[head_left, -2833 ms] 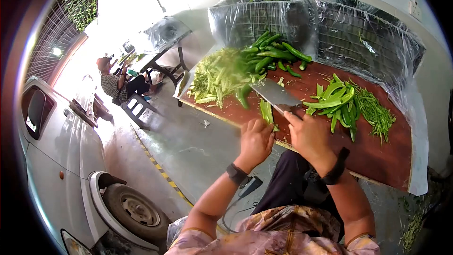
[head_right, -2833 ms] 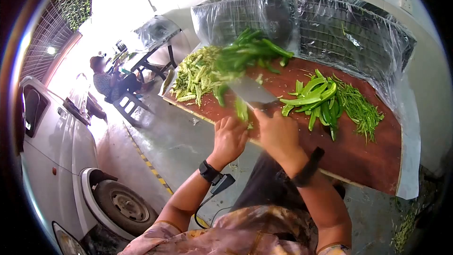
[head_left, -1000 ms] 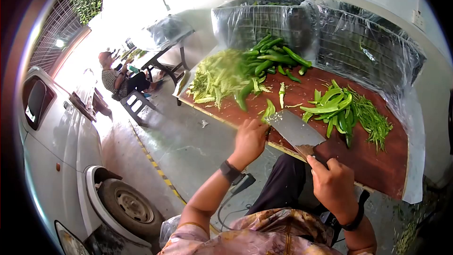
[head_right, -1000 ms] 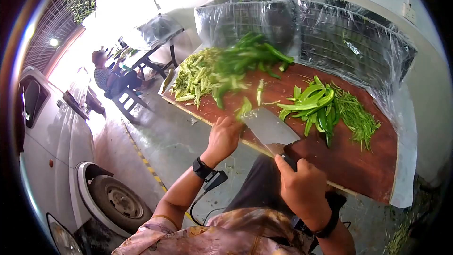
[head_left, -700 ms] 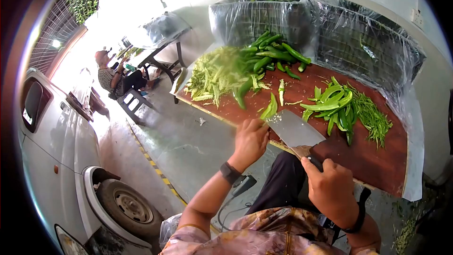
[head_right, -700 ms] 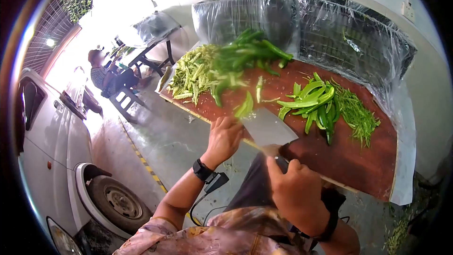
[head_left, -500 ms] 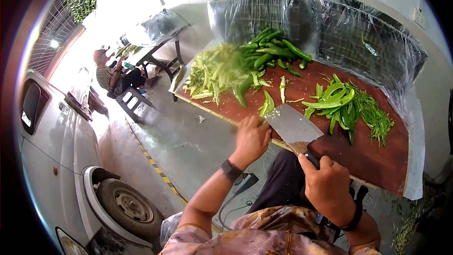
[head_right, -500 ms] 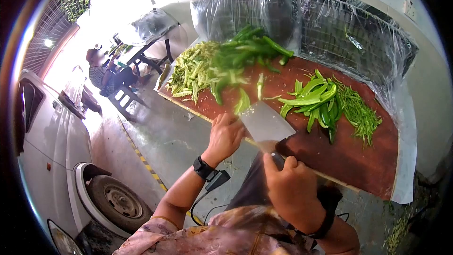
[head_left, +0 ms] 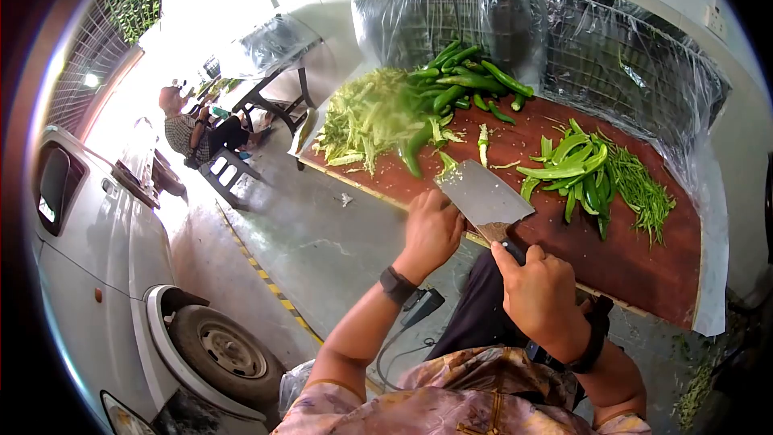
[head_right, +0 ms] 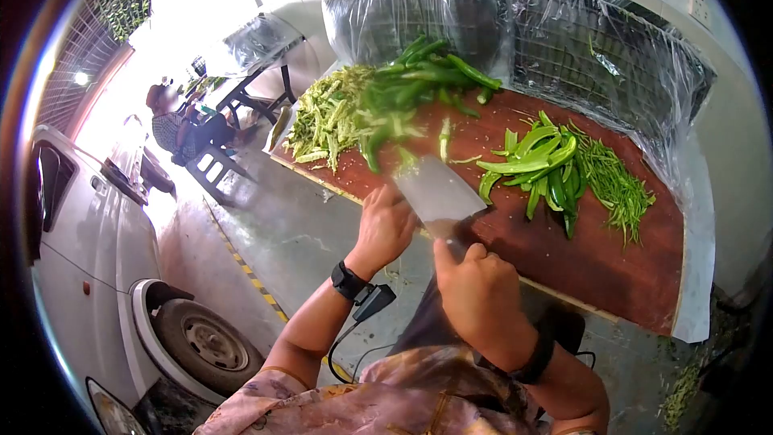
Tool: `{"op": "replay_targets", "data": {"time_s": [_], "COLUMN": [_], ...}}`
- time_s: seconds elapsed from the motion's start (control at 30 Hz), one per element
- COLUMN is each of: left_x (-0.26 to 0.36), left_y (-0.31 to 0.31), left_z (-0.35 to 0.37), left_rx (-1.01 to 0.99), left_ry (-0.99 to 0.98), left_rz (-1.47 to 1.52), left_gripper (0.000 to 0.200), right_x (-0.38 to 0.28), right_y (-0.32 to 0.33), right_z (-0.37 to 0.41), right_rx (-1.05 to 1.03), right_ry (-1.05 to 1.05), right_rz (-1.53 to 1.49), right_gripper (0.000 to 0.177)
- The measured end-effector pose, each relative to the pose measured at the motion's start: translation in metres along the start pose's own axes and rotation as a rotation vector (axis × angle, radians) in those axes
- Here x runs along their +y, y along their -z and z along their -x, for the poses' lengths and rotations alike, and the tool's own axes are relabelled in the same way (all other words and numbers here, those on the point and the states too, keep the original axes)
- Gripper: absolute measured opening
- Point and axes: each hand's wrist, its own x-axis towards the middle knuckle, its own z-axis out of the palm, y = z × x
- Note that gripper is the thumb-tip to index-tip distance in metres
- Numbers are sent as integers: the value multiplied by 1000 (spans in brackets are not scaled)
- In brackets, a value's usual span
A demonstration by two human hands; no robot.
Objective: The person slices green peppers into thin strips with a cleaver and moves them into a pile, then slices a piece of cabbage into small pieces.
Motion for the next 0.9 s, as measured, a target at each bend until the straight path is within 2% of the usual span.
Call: {"op": "replay_targets", "data": {"time_s": [0.13,0.3,0.5,0.57,0.6,0.63,0.7,0.77,0.83,0.9], "left_x": [0,0,-7,-16,-14,-16,-18,-7,11,26], "left_y": [-1,-2,4,-6,-4,-4,0,0,-6,-18], "left_z": [0,-5,-12,-17,-24,-27,-35,-51,-69,-84], "left_rx": [5,-6,-98,-60,-132,-130,-97,-43,101,112], "left_ry": [7,27,117,129,207,203,262,199,127,39], "left_rz": [-10,-21,16,-86,-125,-121,11,45,215,370], "left_gripper": [9,9,15,15,16,16,16,14,22,29], "right_x": [-6,17,49,57,63,68,76,83,84,85], "right_y": [11,-35,-19,-9,-5,-2,4,5,14,18], "right_z": [7,-56,-55,-41,-32,-23,-7,6,10,11], "right_rx": [-52,12,276,303,350,397,436,502,522,538], "right_ry": [-30,-8,-115,-146,-157,-170,-176,-255,-245,-280], "right_rz": [23,-39,-346,-377,-394,-412,-490,-485,-505,-457], "right_gripper": [42,37,32,30,31,33,32,31,31,31]}}
